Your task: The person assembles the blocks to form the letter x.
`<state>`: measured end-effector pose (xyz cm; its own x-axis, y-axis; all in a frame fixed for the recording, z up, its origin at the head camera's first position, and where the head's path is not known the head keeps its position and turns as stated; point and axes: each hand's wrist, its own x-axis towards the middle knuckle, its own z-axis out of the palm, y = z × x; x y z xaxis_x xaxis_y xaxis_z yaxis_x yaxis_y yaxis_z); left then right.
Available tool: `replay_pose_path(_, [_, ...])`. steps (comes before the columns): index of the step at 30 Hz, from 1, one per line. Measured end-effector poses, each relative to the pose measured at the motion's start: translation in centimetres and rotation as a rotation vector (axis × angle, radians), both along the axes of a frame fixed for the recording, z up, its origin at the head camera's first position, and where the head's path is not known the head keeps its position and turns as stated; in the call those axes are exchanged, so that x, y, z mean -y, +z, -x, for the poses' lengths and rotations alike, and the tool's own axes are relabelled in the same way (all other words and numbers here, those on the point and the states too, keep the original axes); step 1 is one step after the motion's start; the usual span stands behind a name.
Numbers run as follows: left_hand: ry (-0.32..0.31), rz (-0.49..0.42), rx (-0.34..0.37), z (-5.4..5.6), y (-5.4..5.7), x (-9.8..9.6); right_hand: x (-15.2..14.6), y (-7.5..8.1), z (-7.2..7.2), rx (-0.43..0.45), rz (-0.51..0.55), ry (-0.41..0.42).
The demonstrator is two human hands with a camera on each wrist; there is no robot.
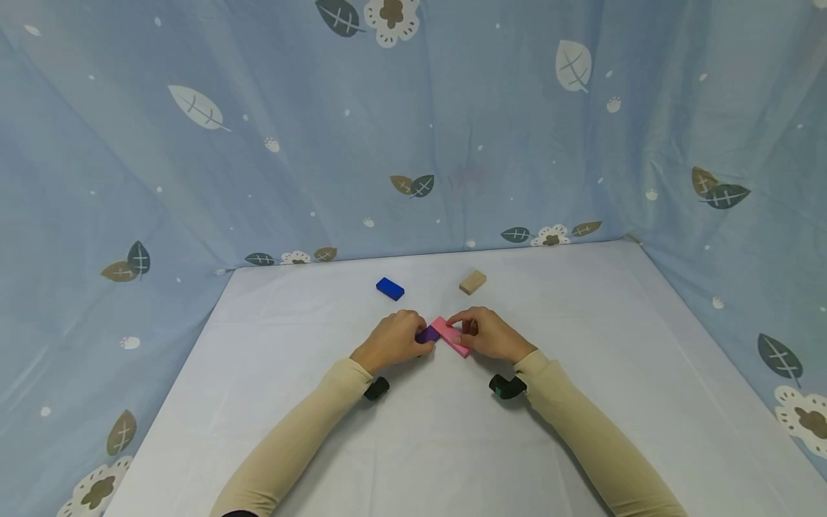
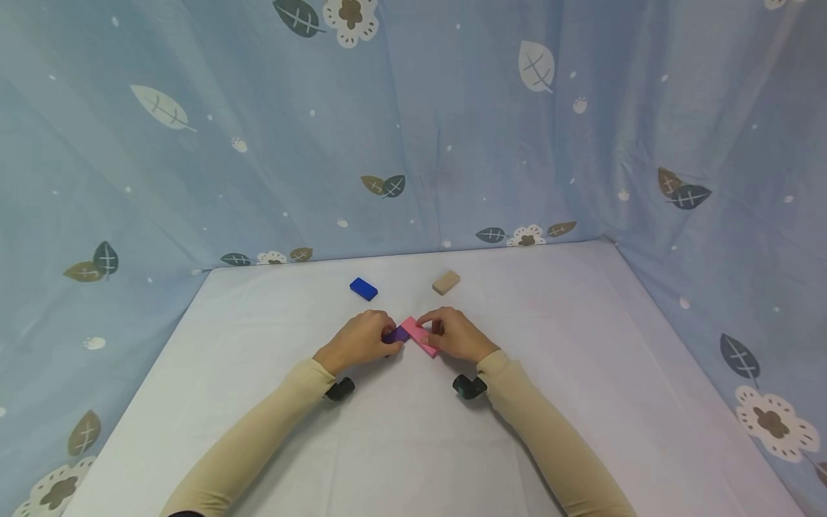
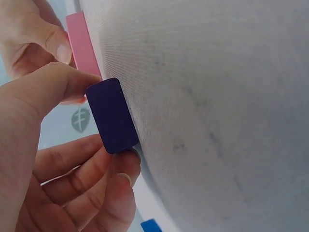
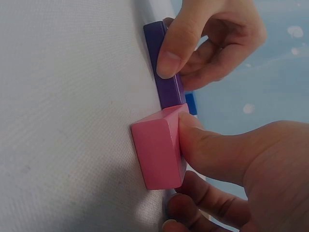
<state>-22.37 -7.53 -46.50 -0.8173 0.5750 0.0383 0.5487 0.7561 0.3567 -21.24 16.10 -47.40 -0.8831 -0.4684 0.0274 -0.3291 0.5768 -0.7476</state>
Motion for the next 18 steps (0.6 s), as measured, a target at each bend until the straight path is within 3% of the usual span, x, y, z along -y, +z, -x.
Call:
replay_pose_path(9, [0.000,-0.013,0.007,0.0,0.3,0.5,0.1,0.0,0.0,0.002,-0.005,-0.005])
replay_pose_path(18, [0.060,-0.028,0.006,0.5,1.7,1.1,0.1,0.0,0.0,0.004,-0.002,-0.010])
